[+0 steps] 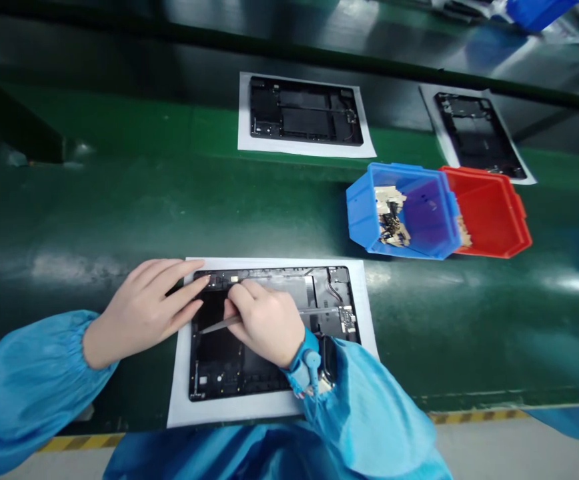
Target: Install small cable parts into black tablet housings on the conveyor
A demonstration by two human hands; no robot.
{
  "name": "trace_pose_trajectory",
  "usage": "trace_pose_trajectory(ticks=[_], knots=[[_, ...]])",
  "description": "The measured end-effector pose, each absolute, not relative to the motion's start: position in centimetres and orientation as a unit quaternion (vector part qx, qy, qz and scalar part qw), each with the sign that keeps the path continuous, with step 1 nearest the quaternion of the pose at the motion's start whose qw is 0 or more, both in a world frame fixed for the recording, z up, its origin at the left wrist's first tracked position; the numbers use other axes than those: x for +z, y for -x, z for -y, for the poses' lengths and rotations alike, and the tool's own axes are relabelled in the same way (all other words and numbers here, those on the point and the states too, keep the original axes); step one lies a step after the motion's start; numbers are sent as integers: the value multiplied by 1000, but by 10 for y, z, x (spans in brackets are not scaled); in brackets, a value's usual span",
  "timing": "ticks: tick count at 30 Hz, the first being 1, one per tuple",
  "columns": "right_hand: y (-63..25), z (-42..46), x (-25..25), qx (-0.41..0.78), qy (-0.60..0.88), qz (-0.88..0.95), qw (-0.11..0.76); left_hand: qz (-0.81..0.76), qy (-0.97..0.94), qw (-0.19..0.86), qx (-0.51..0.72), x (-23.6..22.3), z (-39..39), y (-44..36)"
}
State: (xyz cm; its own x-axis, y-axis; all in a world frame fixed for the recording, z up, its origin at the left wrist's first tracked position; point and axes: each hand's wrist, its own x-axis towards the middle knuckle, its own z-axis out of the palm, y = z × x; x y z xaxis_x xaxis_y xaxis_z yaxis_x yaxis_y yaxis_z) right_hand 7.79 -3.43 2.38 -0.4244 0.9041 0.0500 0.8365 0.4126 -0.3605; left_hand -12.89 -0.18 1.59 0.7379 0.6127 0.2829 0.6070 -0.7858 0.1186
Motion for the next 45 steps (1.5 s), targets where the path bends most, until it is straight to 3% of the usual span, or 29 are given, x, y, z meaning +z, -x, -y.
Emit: trace_pose_trajectory(ticks=[6,12,17,20,23,28,33,39,45], knots=[[-89,16,23,174,596,759,195,-312,-941,41,127,15,1,125],[-82,13,23,147,579,770,226,-312,-942,32,120,15,5,121],[-75,28,26,10,398,901,174,-336,-936,30,100,14,10,117],[-75,30,26,-18,371,918,142,-315,-942,47,102,14,6,121],[-81,30,26,33,379,908,175,-300,-946,51,110,15,2,123],[-96,23,26,211,449,779,384,-308,-946,42,97,16,0,122],[-94,14,23,329,525,697,360,-304,-946,31,108,15,0,124],[-87,12,20,345,570,668,332,-299,-933,68,189,13,-6,128],[-83,10,19,332,546,690,340,-393,-858,135,301,6,-28,133]])
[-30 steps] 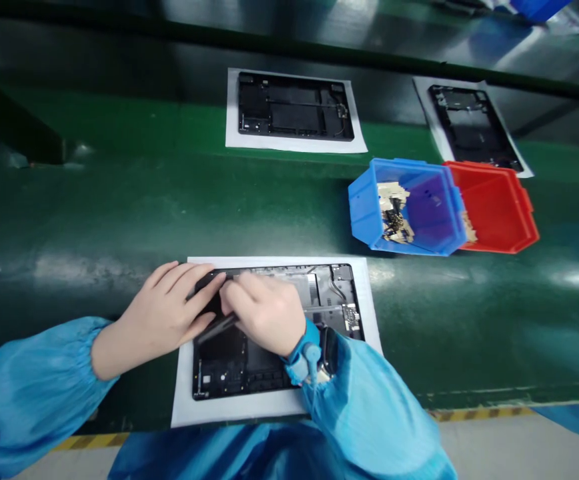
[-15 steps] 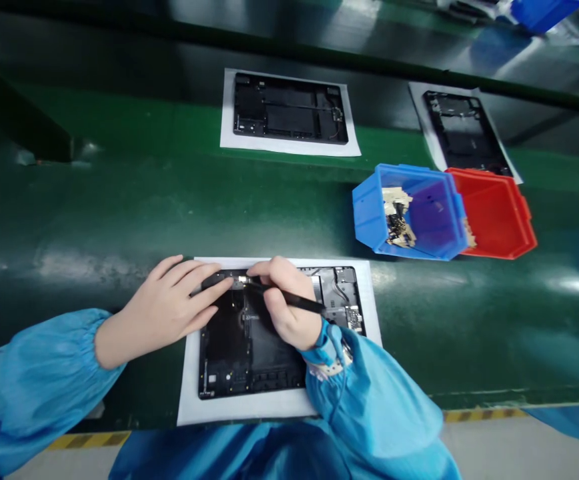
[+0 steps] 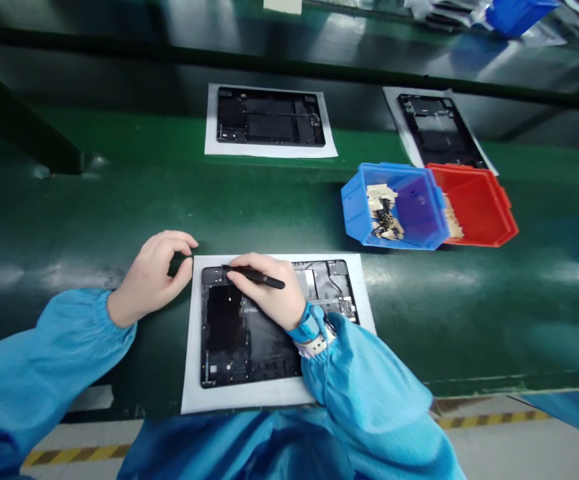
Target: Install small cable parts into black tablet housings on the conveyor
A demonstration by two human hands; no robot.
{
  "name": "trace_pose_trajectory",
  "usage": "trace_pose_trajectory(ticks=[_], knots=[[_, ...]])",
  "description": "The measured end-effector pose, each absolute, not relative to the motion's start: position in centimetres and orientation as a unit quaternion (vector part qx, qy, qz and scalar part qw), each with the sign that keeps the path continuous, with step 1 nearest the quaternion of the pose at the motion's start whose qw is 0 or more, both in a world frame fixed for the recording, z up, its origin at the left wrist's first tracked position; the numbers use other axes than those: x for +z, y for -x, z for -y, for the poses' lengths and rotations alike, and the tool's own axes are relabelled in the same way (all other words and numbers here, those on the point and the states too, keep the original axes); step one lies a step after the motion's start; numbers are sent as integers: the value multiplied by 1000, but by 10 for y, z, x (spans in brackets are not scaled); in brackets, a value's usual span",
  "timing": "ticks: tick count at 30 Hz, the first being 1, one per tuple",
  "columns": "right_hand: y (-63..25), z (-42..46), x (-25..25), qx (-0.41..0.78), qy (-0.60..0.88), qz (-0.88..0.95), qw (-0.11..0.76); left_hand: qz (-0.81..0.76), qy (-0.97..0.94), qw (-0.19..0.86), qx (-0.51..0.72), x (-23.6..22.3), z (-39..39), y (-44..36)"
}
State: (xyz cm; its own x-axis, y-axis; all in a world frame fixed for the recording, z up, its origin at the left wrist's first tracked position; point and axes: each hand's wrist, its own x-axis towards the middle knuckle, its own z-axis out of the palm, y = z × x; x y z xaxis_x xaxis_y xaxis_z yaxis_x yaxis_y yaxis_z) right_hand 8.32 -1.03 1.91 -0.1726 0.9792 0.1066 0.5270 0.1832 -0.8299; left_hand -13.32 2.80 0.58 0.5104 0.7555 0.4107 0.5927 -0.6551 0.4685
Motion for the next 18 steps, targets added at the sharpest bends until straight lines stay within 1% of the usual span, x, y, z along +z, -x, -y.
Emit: trace_pose_trajectory(ticks=[4,7,10,12,13,15,16,18], knots=[[-81,11,17,341,524,699,347,-424,-836,135,322,1,-37,136],[-82,12,20,312,531,679,401,-434,-830,152,315,3,-41,129],[-93,15,34,240,558,619,499,-407,-864,184,232,11,-44,108],[-106,22,47,193,560,584,555,-378,-895,196,133,17,-45,88],[-115,28,54,174,558,578,570,-366,-906,195,89,19,-45,78],[-136,41,64,155,565,588,558,-349,-918,186,36,23,-43,61],[-148,49,67,154,577,601,531,-344,-922,177,29,25,-42,55],[-176,61,66,159,627,619,446,-339,-927,153,40,29,-38,49]])
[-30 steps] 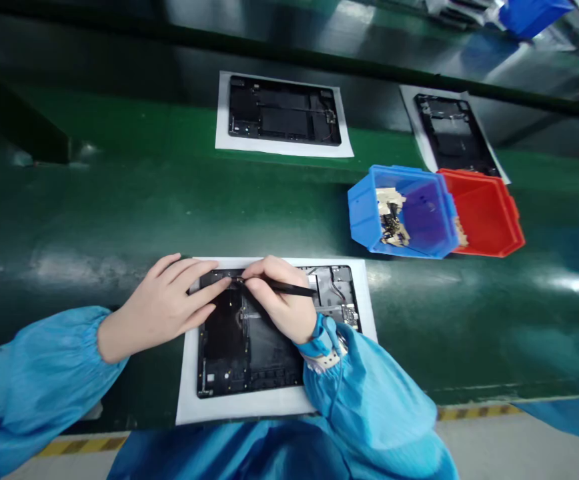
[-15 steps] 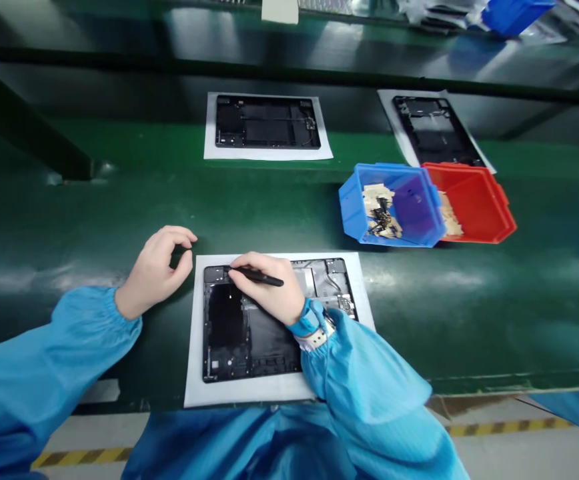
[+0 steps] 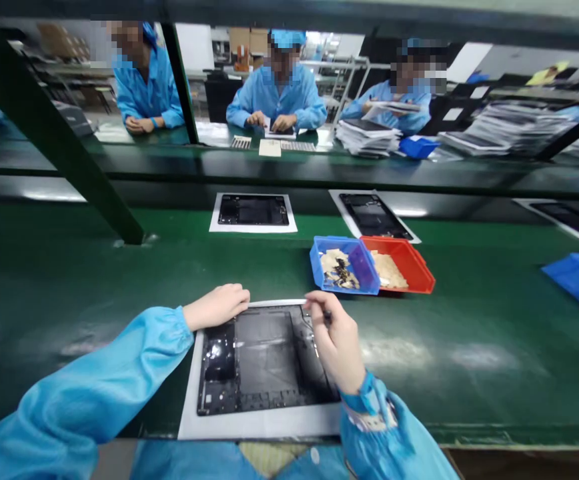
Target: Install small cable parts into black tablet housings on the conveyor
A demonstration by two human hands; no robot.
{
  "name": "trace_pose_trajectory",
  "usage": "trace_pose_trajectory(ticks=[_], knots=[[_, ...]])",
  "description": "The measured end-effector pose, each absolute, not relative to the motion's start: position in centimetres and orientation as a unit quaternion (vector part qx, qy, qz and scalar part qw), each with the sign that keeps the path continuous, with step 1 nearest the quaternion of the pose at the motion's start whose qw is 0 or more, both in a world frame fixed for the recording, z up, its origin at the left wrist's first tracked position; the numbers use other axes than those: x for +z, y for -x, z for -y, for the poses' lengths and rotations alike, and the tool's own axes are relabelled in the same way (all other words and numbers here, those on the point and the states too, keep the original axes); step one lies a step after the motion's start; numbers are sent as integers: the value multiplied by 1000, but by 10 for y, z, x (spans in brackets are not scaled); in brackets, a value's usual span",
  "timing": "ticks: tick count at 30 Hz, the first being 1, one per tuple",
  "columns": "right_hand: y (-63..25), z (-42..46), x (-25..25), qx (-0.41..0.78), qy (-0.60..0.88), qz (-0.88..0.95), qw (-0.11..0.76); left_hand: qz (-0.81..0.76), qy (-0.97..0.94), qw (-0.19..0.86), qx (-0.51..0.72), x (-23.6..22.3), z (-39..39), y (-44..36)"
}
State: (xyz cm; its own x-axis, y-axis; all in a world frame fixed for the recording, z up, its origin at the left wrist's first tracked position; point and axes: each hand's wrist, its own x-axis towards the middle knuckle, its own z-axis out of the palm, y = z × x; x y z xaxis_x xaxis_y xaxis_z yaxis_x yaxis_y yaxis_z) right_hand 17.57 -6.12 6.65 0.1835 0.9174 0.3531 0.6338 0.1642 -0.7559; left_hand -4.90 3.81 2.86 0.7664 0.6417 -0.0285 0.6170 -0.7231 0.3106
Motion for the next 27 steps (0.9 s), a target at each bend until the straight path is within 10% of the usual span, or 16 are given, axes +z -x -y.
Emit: trace_pose_trajectory(ticks=[12,21,27], knots=[[-249,83,47,374,610,589,374,-324,-930,89,151,97,-3,69],[-243,88,76,56,548,699,456,-677,-663,196,252,68,-159,119],[-233,65,116,62,473,760,442,-747,-586,239,201,32,-239,107]])
